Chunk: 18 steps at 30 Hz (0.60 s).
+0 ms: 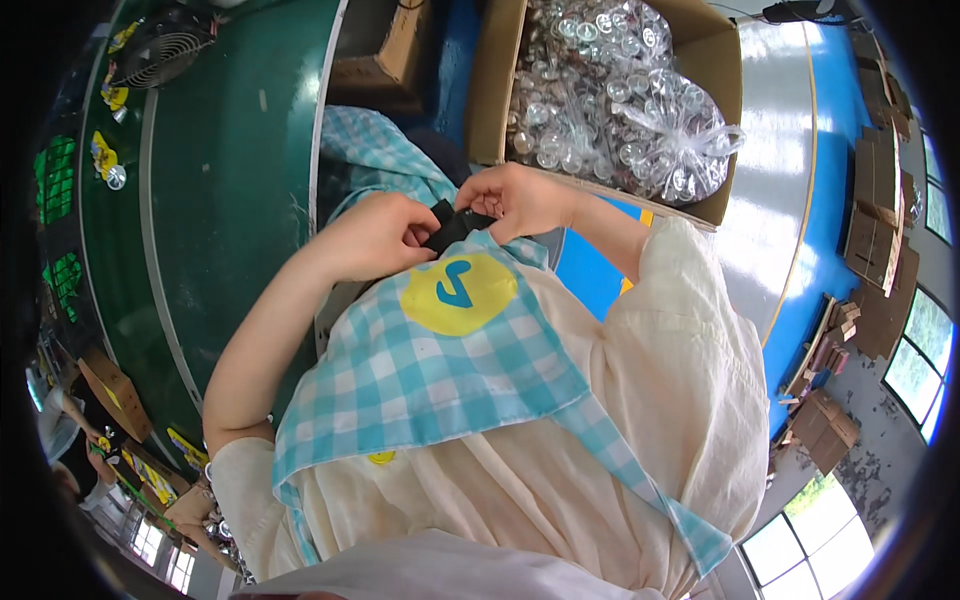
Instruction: The person solders wires from reflector heads onto flashlight circuit boards using a soldering iron, places the assembled flashlights onto a conveyor belt, and fastens an apron strap.
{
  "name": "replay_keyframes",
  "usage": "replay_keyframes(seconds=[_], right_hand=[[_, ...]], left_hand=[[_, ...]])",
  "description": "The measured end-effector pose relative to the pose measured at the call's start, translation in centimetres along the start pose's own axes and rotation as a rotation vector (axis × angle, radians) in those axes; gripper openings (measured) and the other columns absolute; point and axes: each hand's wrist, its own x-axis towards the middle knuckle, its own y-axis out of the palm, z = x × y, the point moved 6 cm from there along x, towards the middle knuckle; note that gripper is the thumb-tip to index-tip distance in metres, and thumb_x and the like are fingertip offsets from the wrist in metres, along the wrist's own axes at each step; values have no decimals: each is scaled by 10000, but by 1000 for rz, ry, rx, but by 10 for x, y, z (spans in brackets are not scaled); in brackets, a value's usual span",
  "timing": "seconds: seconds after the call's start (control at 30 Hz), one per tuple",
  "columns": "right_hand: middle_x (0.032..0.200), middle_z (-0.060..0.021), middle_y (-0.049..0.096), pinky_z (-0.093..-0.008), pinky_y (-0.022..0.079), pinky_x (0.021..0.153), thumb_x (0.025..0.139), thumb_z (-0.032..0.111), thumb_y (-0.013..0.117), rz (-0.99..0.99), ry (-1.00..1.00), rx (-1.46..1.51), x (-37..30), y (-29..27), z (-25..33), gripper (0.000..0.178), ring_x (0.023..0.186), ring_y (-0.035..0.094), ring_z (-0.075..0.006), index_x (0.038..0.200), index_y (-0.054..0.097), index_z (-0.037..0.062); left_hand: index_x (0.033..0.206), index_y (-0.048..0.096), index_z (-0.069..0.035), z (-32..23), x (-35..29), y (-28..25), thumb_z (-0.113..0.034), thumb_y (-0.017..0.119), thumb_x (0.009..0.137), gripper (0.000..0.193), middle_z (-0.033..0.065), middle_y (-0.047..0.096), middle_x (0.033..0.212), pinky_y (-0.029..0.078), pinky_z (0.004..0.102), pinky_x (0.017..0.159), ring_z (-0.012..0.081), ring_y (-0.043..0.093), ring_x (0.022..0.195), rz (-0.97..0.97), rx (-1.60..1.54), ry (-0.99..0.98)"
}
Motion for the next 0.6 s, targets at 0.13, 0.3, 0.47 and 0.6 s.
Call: replay_keyframes(seconds=[0.13,0.3,0.47,0.6], right_hand=[[639,13,446,-174,337,503,515,-11,597,12,-25,144,5,-1,-16,351,562,381,-44,862,547,-29],[636,1,452,-180,339,497,517,-2,617,2,-60,49,1,-3,-7,363,556,388,-54,873,552,-25],[636,-8,458,-187,343,490,525,1,622,-13,-101,6,-2,-1,-5,355,553,394,-61,873,557,-18],[635,0,450,-184,338,488,530,-7,617,-23,-99,4,-4,-2,-5,350,552,387,-56,875,557,-17]], left_hand=[[737,562,19,24,10,4,-79,605,653,136,47,547,631,402,206,545,83,494,576,67,-302,-45],[678,530,11,28,14,11,-87,626,648,141,27,521,588,387,210,519,80,474,560,36,-266,-154],[657,545,2,25,9,8,-114,641,627,153,64,541,590,400,245,528,130,510,567,-17,-172,-165],[584,562,-31,15,9,2,-159,662,583,162,119,566,633,420,307,563,232,552,628,-59,3,-167]])
